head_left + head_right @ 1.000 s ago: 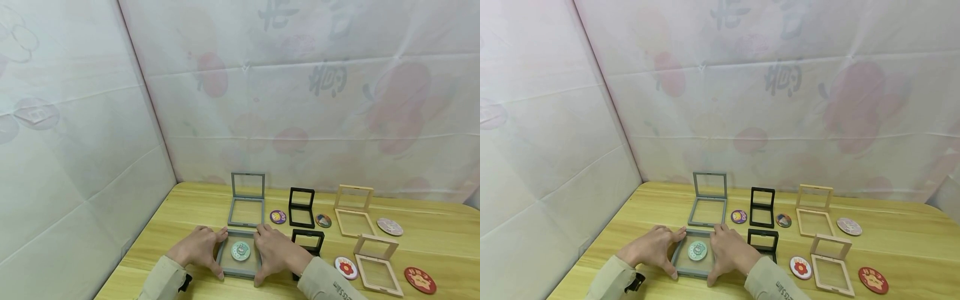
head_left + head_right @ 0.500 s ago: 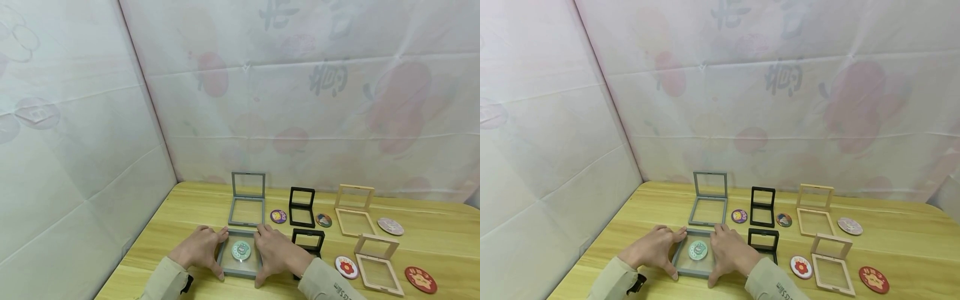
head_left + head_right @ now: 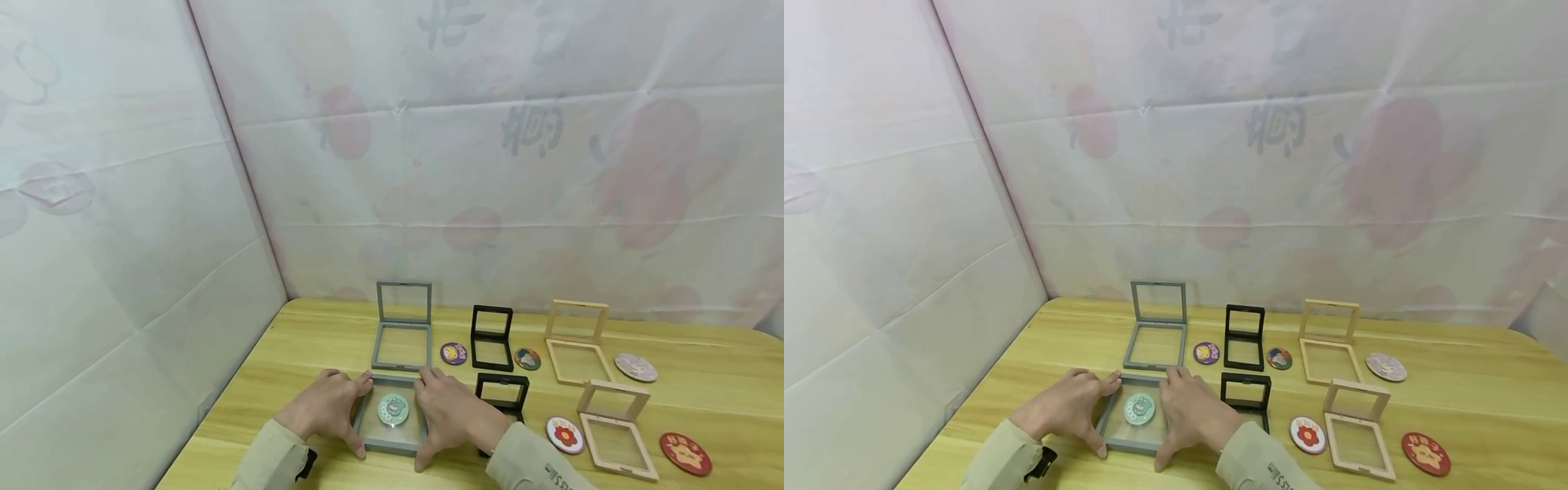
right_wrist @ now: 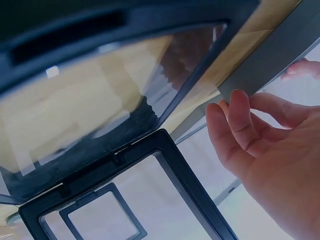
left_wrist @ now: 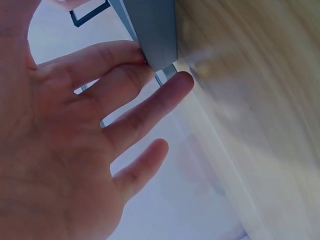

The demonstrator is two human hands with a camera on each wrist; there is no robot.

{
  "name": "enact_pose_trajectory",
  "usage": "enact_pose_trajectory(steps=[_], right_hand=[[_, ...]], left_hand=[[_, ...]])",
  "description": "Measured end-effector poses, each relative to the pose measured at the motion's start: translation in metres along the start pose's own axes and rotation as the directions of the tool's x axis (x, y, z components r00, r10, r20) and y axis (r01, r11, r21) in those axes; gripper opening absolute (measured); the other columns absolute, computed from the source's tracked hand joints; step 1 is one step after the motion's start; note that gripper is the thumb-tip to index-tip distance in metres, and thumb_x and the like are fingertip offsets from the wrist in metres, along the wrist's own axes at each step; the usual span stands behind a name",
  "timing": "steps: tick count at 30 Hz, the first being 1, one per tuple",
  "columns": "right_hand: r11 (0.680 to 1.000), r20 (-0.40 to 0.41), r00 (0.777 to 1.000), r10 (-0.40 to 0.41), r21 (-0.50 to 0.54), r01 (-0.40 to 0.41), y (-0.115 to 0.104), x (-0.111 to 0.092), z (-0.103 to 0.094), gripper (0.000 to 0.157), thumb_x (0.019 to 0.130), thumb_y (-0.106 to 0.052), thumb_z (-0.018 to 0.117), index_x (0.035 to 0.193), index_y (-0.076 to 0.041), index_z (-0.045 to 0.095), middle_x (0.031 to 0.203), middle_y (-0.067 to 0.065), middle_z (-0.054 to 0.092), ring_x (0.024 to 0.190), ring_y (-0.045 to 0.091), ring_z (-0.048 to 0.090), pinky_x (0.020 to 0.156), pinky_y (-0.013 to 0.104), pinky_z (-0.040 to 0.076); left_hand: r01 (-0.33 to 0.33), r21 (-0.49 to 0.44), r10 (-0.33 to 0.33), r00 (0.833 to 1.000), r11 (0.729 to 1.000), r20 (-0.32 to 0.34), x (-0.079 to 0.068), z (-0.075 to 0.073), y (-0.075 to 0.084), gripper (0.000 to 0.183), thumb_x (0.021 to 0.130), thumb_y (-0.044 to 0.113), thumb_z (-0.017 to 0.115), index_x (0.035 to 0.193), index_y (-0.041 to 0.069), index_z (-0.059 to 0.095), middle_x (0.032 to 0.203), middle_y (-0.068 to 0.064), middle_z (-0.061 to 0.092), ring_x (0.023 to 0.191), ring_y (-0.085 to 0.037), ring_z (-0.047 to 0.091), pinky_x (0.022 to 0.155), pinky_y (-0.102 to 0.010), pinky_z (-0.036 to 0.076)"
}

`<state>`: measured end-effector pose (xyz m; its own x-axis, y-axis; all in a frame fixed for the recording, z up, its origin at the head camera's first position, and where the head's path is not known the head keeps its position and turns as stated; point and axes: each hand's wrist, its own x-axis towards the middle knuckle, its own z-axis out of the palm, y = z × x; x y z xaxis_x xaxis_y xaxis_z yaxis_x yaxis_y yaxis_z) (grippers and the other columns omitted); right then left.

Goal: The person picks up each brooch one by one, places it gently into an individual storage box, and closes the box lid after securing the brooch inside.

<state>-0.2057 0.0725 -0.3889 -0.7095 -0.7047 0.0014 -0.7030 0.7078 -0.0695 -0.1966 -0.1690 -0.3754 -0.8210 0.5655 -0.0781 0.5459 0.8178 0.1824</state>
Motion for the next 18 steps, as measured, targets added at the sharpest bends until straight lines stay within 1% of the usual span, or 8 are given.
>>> enact_pose_trajectory(steps=[6,9,13,18], right_hand=[[1.0,0.0,1.0,0.005,0.006,-0.005,0.0002,0.0004,0.0008,0.1,0.054,-0.074,0.087,0.113,0.004,0.063,0.108,0.01,0.054,0.09,0.021,0.053,0.077,0.035,0.053],[1.0,0.001,1.0,0.009,-0.002,-0.009,-0.0004,0.0008,0.0018,0.099,0.054,-0.073,0.088,0.113,0.003,0.063,0.107,0.009,0.053,0.09,0.021,0.052,0.077,0.035,0.053],[1.0,0.004,1.0,0.011,0.012,-0.012,-0.0006,0.0011,0.0017,0.096,0.055,-0.072,0.088,0.112,0.002,0.063,0.105,0.007,0.052,0.087,0.019,0.051,0.074,0.033,0.052],[1.0,0.01,1.0,0.007,0.031,-0.008,0.0004,0.0006,0.0009,0.097,0.056,-0.071,0.088,0.114,0.003,0.063,0.106,0.008,0.052,0.089,0.02,0.051,0.075,0.034,0.052]], left_hand=[[-0.011,0.021,0.012,1.0,1.0,-0.008,0.0007,0.0003,0.0004,0.1,0.055,0.046,0.098,0.134,-0.004,0.062,0.144,-0.016,0.056,0.106,-0.029,0.064,0.106,-0.055,0.039],[-0.021,0.019,0.021,1.0,1.0,-0.017,0.0011,0.0006,0.0,0.097,0.055,0.046,0.099,0.132,-0.001,0.065,0.142,-0.017,0.057,0.104,-0.029,0.065,0.105,-0.056,0.039],[-0.032,0.014,0.032,0.999,0.999,-0.023,0.0013,0.0001,-0.0004,0.091,0.054,0.045,0.099,0.129,0.003,0.068,0.141,-0.019,0.057,0.103,-0.029,0.065,0.104,-0.057,0.04],[-0.045,0.022,0.046,0.998,0.999,-0.036,0.0009,-0.0001,-0.0007,0.089,0.054,0.046,0.099,0.128,0.005,0.07,0.14,-0.019,0.058,0.1,-0.027,0.065,0.103,-0.056,0.04]])
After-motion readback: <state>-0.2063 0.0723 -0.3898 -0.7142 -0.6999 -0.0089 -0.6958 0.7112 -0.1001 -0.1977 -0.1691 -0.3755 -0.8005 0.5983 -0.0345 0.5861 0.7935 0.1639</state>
